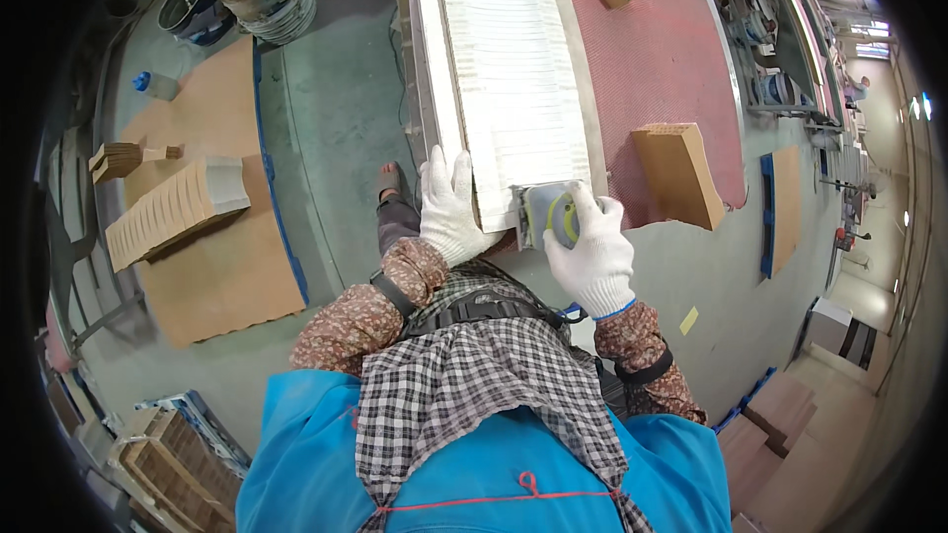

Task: Sanding a long wooden component using a handheld electric sander at a workshop bench.

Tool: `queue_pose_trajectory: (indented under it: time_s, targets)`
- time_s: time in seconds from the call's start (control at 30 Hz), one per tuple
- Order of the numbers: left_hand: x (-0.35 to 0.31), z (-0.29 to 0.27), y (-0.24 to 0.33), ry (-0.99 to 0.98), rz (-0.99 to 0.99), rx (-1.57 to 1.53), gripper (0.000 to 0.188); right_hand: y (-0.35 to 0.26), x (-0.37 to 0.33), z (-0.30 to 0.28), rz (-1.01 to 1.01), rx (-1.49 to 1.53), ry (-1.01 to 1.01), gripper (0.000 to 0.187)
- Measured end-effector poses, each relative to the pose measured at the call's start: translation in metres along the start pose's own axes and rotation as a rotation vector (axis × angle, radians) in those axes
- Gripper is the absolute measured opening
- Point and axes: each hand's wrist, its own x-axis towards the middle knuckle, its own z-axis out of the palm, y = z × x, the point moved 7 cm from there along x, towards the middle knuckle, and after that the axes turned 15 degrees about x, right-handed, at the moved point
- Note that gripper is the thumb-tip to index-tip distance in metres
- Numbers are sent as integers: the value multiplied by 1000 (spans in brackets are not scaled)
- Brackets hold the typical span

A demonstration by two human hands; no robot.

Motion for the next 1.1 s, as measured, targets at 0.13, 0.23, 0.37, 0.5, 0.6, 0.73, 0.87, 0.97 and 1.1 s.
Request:
queue_pose_trajectory:
  time_s: [0.13,0.23,0.37,0.5,0.6,0.73,0.87,0.97,1.1]
  targets:
    - [-1,-6,-3,0,-52,-101,120,-10,-9,2,-159,20,-6,71]
    - [-2,-1,-2,13,-32,-51,118,3,-1,-2,-66,-81,31,71]
    - [0,2,-6,-4,-74,-91,116,-5,-9,0,-113,-59,-49,67]
    - [0,-4,5,58,37,79,117,2,-7,-9,-196,-213,21,68]
    - [-4,6,-5,-5,-68,-30,122,13,6,-24,-139,-231,108,68]
    - [-2,-4,-7,29,-116,-116,123,-2,-7,-6,-207,-170,43,67]
    - [-4,1,-7,24,-86,-120,122,-10,-11,-1,-227,-126,-14,68]
    - [-5,2,-7,52,-89,-116,122,6,4,-16,-136,-179,54,68]
    - [-5,11,-4,17,-36,-1,121,-1,2,-10,-142,-131,52,67]
